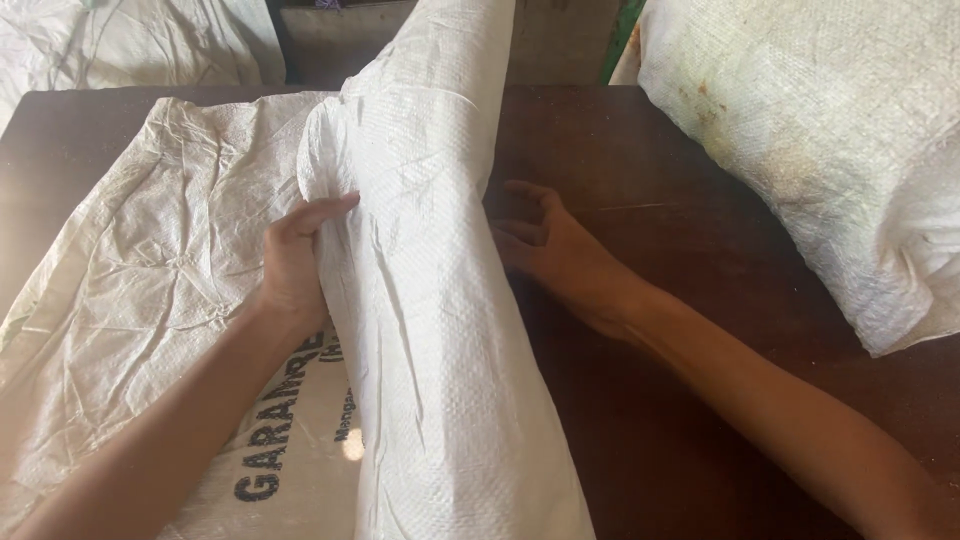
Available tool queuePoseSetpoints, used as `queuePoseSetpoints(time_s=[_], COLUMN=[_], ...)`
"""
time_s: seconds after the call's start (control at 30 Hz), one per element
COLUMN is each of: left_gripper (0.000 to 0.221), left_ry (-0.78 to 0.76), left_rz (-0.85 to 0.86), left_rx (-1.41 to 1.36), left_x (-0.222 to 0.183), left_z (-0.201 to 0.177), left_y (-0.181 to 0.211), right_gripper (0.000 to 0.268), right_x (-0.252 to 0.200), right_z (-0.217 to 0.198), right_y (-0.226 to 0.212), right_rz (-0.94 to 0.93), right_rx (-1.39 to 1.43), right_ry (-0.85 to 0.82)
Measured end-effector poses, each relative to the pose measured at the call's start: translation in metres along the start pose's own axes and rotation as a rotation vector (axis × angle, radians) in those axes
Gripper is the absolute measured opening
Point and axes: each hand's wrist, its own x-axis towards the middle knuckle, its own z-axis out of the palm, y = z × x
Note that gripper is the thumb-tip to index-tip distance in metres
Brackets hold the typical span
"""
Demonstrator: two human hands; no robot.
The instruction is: Folding large white plastic sacks on a wooden table and placing them inside another sack.
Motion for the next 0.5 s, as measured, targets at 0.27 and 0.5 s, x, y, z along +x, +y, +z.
queuePoseSetpoints(time_s=[0.27, 0.5], left_gripper=[0.047, 0.050], left_ry=[0.024, -0.013], left_rz=[0.007, -0.002], left_rx=[-0.078, 0.001], left_x=[0.004, 0.002], left_z=[-0.002, 0.007], left_y=[-0.008, -0.011], right_gripper=[0.064, 0.051], right_x=[0.010, -0.006], right_z=[0.000, 0.006], right_y=[0.005, -0.005], right_rz=[0.053, -0.001], right_rx=[-0.161, -0.347], right_ry=[0.007, 0.006])
